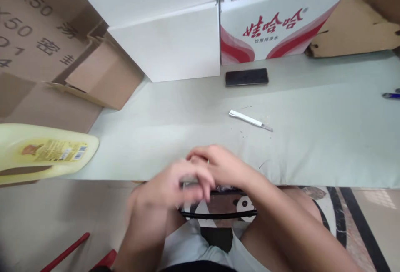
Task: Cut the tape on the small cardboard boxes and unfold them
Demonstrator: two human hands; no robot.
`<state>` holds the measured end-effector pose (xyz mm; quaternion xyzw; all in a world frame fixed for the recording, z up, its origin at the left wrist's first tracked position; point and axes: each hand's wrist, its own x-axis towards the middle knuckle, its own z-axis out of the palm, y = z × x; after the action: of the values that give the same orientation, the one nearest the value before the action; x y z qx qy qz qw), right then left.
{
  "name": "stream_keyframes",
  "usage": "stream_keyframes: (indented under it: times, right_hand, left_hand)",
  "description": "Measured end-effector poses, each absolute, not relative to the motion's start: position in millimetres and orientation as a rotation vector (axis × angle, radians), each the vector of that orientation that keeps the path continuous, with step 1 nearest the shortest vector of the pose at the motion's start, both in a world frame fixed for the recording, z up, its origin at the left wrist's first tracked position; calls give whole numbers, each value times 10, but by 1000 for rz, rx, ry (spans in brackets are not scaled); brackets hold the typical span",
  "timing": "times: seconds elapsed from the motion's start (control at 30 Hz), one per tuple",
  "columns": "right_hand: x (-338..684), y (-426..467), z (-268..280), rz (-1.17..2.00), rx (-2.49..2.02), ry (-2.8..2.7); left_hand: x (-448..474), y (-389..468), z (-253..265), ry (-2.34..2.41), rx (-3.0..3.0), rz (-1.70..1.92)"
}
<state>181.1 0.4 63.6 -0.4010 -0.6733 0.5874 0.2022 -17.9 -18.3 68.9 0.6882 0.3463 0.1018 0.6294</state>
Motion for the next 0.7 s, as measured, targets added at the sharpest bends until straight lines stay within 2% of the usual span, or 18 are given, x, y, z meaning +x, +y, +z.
stream_keyframes:
  times: [0.03,0.07,0.23,0.5,0.7]
  right_hand:
    - [1801,61,551,1622,-1123,-1770]
    - [1790,106,462,1614,-1125,-1646]
    - [1756,182,120,1568,-1254,-1242]
    - [1740,203,65,1608,-1357,-1254]
    - [1704,172,6,1639,-1396,-1279]
  left_hand:
    - [-203,-47,670,1119,1570,580]
    - [-256,102,658,1295,1542,749]
    - [-792,774,619,1789,1395,1199]
    - [-1352,1240,341,2282,1133,1560]
    - [-1698,1689,798,2444,1296,1586]
